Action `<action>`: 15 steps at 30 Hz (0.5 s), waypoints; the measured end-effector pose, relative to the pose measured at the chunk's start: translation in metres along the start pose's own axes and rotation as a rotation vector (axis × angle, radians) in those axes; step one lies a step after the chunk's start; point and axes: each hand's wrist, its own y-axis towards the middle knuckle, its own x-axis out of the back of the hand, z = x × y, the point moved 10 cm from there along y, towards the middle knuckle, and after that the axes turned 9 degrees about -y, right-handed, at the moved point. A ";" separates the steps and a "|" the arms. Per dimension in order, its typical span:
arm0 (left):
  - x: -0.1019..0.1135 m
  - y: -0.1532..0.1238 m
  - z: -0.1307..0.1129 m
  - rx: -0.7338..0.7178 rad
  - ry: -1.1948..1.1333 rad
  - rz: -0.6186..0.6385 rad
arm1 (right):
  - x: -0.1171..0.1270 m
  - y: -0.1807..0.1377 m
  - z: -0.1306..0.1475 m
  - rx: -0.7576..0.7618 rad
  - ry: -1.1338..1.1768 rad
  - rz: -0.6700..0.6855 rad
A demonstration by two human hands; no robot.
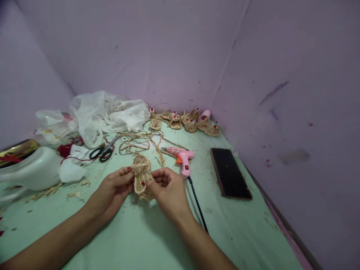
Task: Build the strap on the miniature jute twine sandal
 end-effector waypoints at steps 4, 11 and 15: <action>0.020 -0.002 -0.035 -0.271 0.276 -0.099 | 0.011 0.004 0.013 0.084 -0.218 0.086; -0.001 -0.024 -0.086 -0.560 0.668 0.009 | 0.006 0.006 0.008 0.206 -0.616 0.142; -0.012 -0.013 -0.070 -0.316 0.912 0.114 | 0.002 0.002 0.010 0.254 -0.634 0.133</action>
